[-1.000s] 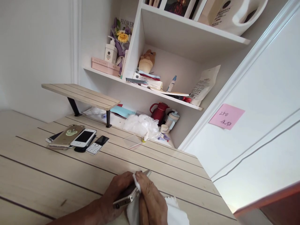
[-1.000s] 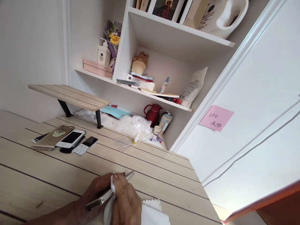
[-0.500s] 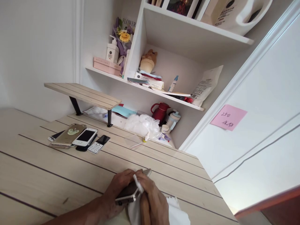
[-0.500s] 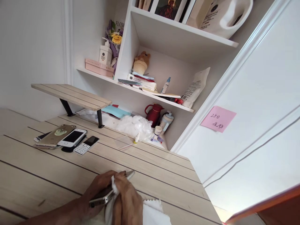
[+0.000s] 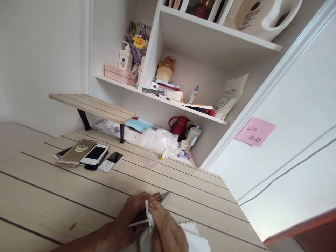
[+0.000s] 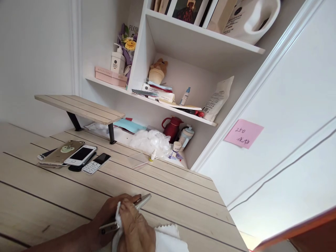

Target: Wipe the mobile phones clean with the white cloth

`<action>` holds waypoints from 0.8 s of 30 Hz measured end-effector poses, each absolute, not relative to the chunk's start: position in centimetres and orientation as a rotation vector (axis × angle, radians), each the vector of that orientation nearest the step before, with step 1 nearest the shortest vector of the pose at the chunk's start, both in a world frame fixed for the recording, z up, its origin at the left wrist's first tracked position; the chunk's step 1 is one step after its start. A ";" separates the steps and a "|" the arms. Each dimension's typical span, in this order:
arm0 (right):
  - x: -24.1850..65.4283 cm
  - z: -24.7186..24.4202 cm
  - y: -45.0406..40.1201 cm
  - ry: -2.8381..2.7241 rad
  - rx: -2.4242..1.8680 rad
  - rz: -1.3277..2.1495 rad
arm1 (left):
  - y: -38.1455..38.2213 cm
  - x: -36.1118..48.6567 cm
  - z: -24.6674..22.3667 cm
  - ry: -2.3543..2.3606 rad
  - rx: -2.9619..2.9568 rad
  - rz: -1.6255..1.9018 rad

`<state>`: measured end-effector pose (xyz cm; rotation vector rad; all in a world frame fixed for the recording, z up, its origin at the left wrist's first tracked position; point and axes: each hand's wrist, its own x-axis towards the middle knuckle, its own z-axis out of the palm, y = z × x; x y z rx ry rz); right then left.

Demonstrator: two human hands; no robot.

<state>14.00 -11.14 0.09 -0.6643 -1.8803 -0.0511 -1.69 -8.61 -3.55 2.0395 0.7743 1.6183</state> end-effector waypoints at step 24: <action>13.9 0.9 -11.3 -1.901 -0.607 -0.016 | -7.7 -1.6 -4.3 0.714 2.082 1.636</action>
